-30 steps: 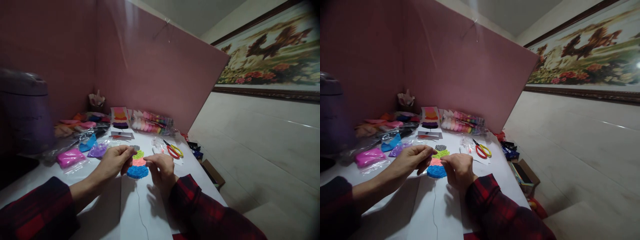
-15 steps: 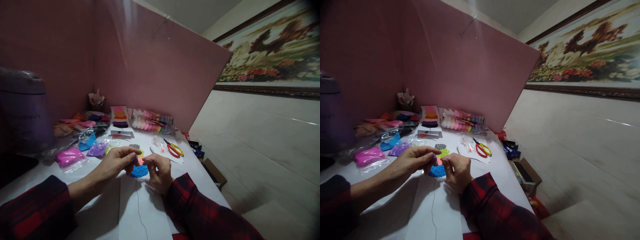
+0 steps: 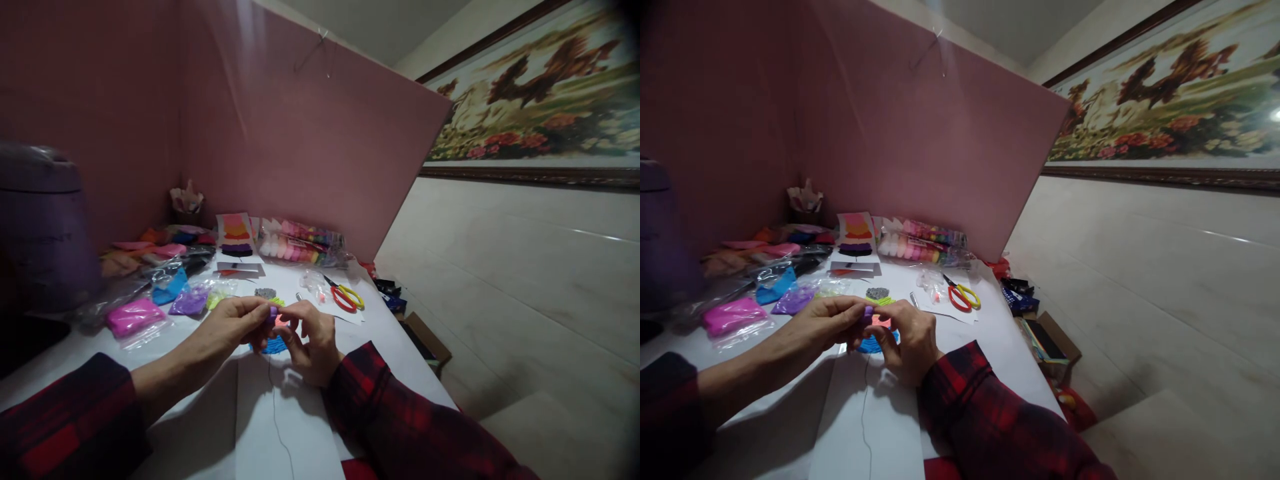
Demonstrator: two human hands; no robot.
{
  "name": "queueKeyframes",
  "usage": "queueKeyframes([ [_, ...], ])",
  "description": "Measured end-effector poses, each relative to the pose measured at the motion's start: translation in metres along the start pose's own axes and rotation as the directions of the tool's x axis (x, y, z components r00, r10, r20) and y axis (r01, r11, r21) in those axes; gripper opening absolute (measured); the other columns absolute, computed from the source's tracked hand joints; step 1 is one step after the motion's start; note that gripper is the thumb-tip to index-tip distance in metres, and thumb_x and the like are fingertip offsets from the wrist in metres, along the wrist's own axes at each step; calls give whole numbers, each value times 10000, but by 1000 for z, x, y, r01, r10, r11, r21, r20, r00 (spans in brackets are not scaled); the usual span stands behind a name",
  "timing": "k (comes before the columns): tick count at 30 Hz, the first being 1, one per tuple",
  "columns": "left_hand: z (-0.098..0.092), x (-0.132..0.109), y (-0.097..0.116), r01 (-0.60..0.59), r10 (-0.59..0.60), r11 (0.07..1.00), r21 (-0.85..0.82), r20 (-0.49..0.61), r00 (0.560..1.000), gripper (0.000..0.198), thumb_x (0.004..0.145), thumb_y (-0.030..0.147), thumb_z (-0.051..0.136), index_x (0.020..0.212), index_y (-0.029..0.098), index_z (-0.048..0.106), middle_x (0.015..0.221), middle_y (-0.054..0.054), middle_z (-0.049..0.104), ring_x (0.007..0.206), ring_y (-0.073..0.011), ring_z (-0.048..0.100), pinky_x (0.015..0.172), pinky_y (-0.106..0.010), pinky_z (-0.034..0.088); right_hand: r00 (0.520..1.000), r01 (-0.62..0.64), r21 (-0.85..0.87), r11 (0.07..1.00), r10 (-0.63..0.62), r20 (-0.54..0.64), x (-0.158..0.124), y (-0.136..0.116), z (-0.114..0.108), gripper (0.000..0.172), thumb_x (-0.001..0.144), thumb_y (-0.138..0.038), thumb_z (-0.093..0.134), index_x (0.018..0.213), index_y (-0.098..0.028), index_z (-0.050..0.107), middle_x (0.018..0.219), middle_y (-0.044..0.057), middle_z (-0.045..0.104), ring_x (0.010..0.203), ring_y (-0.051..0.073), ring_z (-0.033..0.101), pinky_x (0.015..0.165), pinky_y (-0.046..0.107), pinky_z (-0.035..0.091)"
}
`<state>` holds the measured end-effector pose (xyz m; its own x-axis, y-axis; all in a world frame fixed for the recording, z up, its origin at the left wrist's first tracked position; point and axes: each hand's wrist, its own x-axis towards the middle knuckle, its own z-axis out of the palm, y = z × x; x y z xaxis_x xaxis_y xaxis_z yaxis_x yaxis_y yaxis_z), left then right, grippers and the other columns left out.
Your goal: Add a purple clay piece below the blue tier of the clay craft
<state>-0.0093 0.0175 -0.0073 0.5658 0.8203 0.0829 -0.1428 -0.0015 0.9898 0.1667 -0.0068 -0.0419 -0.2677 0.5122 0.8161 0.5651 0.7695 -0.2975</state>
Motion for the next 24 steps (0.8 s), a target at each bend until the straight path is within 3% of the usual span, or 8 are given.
queueKeyframes([
  [4,-2,2,-3,1,-2,999,-33,-29,1000,345,709,316,739,979,129,635,805,-45,674,659,-140,582,640,-279,437,998,41,-27,999,-42,-43,0,2,2,210,874,-206,564,1084,-216,550,831,38,634,690,152,607,557,263,479],
  [6,-3,3,-3,-22,20,999,-31,-46,999,343,662,256,778,949,142,629,840,-37,672,707,-148,595,658,-274,439,997,61,-18,998,-62,-53,-1,2,3,227,871,-192,560,1094,-227,540,820,30,618,681,151,596,548,262,476],
  [9,-1,2,0,-46,47,999,15,-79,996,242,696,294,756,817,158,598,687,21,611,612,-113,544,595,-253,411,990,13,36,999,-8,-137,-2,1,4,222,916,-215,474,1134,-235,509,847,38,594,689,155,578,565,282,475],
  [13,3,0,3,-20,30,995,97,-106,994,363,837,467,565,653,155,534,526,42,511,466,-79,420,496,-241,335,920,-83,130,988,126,-372,0,1,1,246,970,-317,345,1165,-234,469,1031,87,539,757,170,551,585,307,469],
  [16,3,0,1,3,-2,1000,17,-84,996,292,827,421,595,762,136,592,609,7,597,508,-91,476,513,-241,369,863,-161,136,978,206,-461,3,2,-4,229,975,-289,332,1129,-229,491,1053,85,520,792,174,545,627,320,477],
  [19,0,1,-3,13,-18,998,-68,-67,998,294,747,317,708,961,140,609,731,-19,672,591,-113,558,587,-259,435,939,-151,47,987,158,-306,3,0,-5,135,938,-210,432,1005,-220,548,964,62,564,776,173,564,632,310,478],
  [21,-1,1,-4,18,-20,999,-49,-44,999,290,715,305,739,918,132,626,729,-26,680,600,-115,569,594,-257,444,984,-102,-6,995,100,-147,1,-4,-2,169,880,-178,532,1045,-214,545,996,74,582,781,180,578,583,293,471],
  [24,0,0,-3,26,-26,999,33,-4,1000,266,708,364,733,763,121,639,659,-25,659,569,-110,552,533,-232,420,999,-16,-50,999,14,-50,-3,-12,3,294,828,-127,583,1105,-209,528,997,87,611,851,208,590,590,300,484],
])
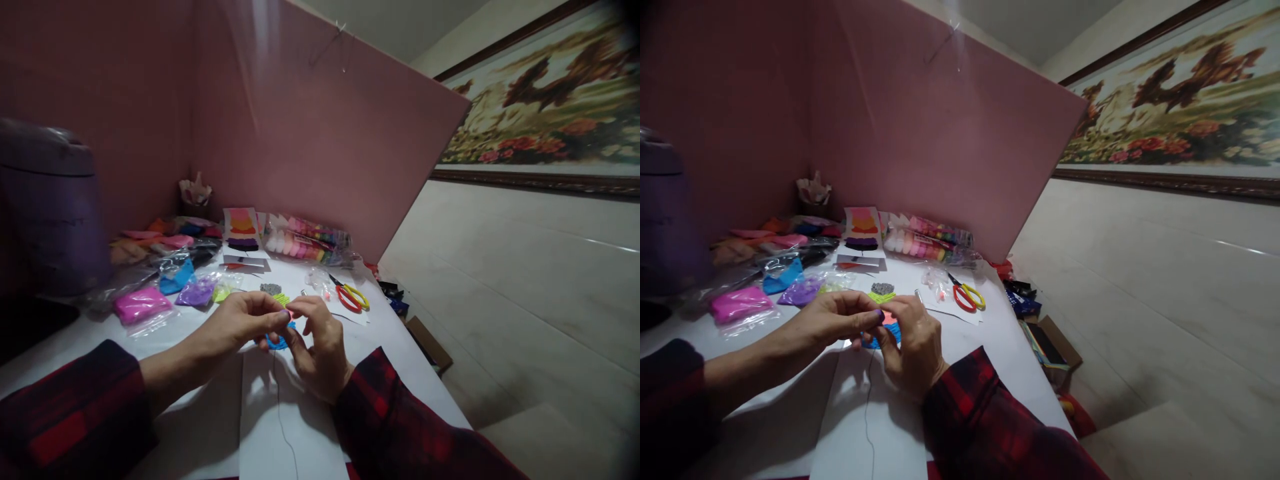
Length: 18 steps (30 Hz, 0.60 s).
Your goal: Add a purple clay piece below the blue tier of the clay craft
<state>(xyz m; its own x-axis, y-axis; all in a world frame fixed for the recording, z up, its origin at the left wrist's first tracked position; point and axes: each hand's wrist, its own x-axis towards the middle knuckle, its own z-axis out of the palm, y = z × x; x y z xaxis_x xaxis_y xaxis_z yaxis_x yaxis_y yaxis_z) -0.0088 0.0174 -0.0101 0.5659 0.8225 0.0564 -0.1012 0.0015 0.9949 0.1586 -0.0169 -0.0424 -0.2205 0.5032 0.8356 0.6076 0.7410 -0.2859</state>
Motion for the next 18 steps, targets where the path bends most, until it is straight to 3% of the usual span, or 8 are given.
queueKeyframes([
  [5,4,-1,3,-44,48,987,157,-21,999,289,727,409,678,735,122,643,610,0,608,515,-101,503,482,-227,381,997,57,15,998,-58,46,1,0,-2,276,837,-86,566,1087,-202,560,867,60,645,799,190,601,623,304,504],
  [9,6,-1,3,-57,66,985,162,-47,997,275,742,401,639,695,132,605,551,21,562,486,-107,499,493,-248,384,990,117,78,990,-123,72,7,8,-7,226,861,-74,534,1039,-198,597,803,45,656,711,163,593,598,286,497],
  [15,6,-1,5,-74,79,996,48,-127,989,251,712,370,676,715,129,604,551,20,581,481,-113,514,500,-258,401,999,-43,147,988,43,1,13,9,-14,165,855,-100,575,977,-191,639,808,39,634,688,146,573,623,289,484],
  [18,4,-1,5,-71,69,997,-11,-152,986,257,700,353,708,762,116,633,586,12,598,512,-113,522,516,-256,416,978,-200,215,956,209,-22,12,10,-15,109,861,-170,598,949,-198,654,793,28,619,682,146,579,604,283,488],
])
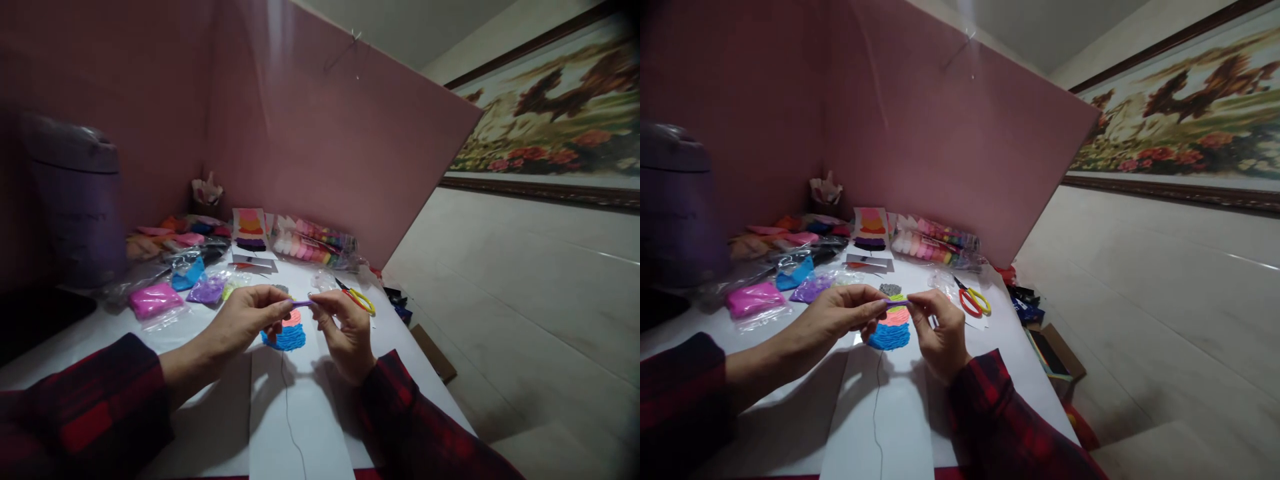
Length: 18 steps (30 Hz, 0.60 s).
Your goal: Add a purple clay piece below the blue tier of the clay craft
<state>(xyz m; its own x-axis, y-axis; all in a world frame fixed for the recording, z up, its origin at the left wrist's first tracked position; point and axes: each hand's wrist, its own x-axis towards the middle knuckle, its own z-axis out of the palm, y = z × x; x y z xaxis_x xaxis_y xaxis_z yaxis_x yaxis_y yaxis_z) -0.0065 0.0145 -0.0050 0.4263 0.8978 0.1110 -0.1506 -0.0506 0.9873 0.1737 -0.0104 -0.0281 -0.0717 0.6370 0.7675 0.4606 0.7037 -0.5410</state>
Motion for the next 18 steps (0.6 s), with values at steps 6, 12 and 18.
queueKeyframes([
  [6,-3,0,-5,-18,17,997,-77,-14,1000,247,703,293,731,850,105,667,590,6,620,512,-106,529,510,-243,416,937,-297,236,925,330,-112,-2,3,8,112,851,-261,622,931,-187,597,726,1,607,574,114,549,457,218,446],
  [12,1,-2,-5,12,1,996,-93,138,990,344,725,300,723,1007,118,649,651,-4,648,503,-102,533,496,-239,409,970,-240,225,944,239,30,-9,-8,15,113,896,-257,556,917,-181,637,670,-5,570,540,110,530,491,245,459],
  [18,4,-4,3,-11,9,1000,12,135,991,262,738,351,692,842,110,699,650,-25,652,508,-104,524,485,-239,411,988,-135,196,971,116,105,-14,-12,11,219,937,-291,482,1070,-183,617,758,34,616,622,139,586,572,291,505],
])
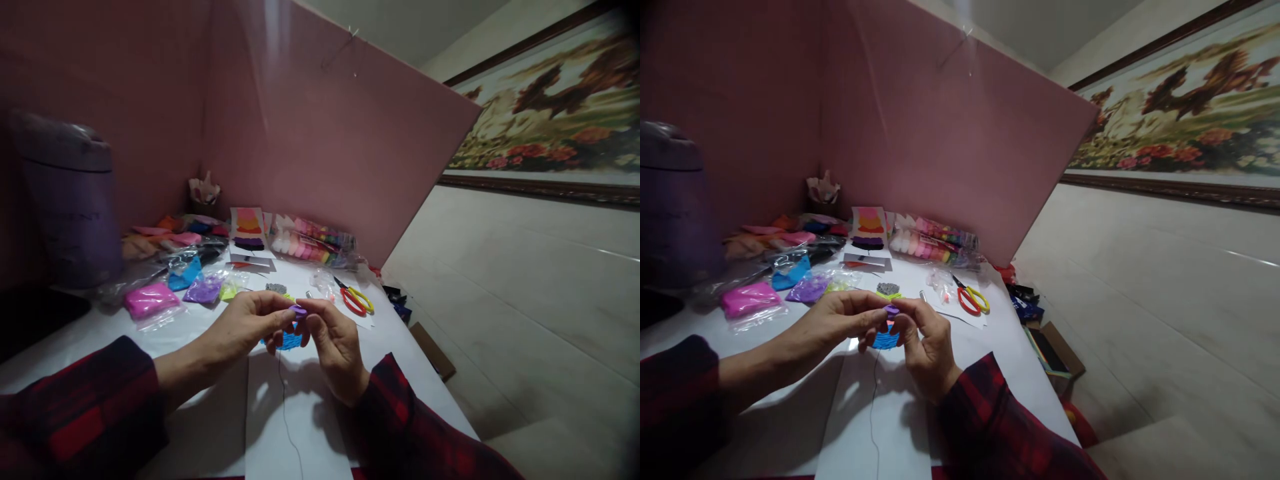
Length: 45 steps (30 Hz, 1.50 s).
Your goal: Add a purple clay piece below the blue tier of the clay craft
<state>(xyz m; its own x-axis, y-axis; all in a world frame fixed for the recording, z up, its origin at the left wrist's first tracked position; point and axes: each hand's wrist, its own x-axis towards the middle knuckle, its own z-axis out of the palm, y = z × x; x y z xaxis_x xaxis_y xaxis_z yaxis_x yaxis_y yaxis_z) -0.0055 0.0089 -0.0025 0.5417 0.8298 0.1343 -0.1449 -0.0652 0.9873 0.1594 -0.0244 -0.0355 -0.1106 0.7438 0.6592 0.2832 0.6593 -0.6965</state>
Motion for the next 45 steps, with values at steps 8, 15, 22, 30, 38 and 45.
queueKeyframes([
  [8,2,0,4,-35,41,998,56,-107,993,219,709,329,702,724,122,630,520,30,567,439,-98,494,438,-233,400,983,-127,154,980,145,-112,8,0,3,97,821,-261,651,811,-170,616,625,-22,600,512,94,539,469,219,451],
  [15,-8,2,9,-138,121,990,-28,-330,936,153,729,266,704,771,124,664,599,16,604,473,-87,496,436,-215,406,931,-130,274,953,213,-297,21,6,-7,147,781,-292,683,783,-159,620,663,-2,619,498,92,534,409,203,431],
  [22,-8,2,3,-127,105,990,-64,-272,957,253,720,319,731,892,136,711,646,-7,633,506,-99,504,464,-232,414,935,-140,242,960,209,-288,18,5,-4,91,774,-251,678,811,-169,663,578,-35,556,447,80,474,380,203,401],
  [30,0,-1,6,23,-21,998,55,-21,1000,301,712,393,713,852,127,704,676,-23,633,529,-114,511,480,-243,419,996,-56,161,985,67,-63,3,-1,4,210,844,-139,552,1011,-208,658,786,20,635,636,127,606,527,254,521],
  [38,-8,3,11,-118,125,992,47,-178,976,173,770,326,660,766,153,678,559,21,573,477,-101,495,465,-224,408,962,-31,28,999,37,-271,20,6,-23,217,865,-235,560,1068,-191,625,735,14,649,545,109,568,452,229,457],
  [45,-11,5,8,-104,123,992,73,-330,936,185,748,335,667,706,162,617,497,37,564,434,-92,471,440,-210,382,932,-342,-470,813,228,-283,44,35,-79,265,881,-369,495,754,-161,600,657,24,651,496,121,560,468,238,423],
])
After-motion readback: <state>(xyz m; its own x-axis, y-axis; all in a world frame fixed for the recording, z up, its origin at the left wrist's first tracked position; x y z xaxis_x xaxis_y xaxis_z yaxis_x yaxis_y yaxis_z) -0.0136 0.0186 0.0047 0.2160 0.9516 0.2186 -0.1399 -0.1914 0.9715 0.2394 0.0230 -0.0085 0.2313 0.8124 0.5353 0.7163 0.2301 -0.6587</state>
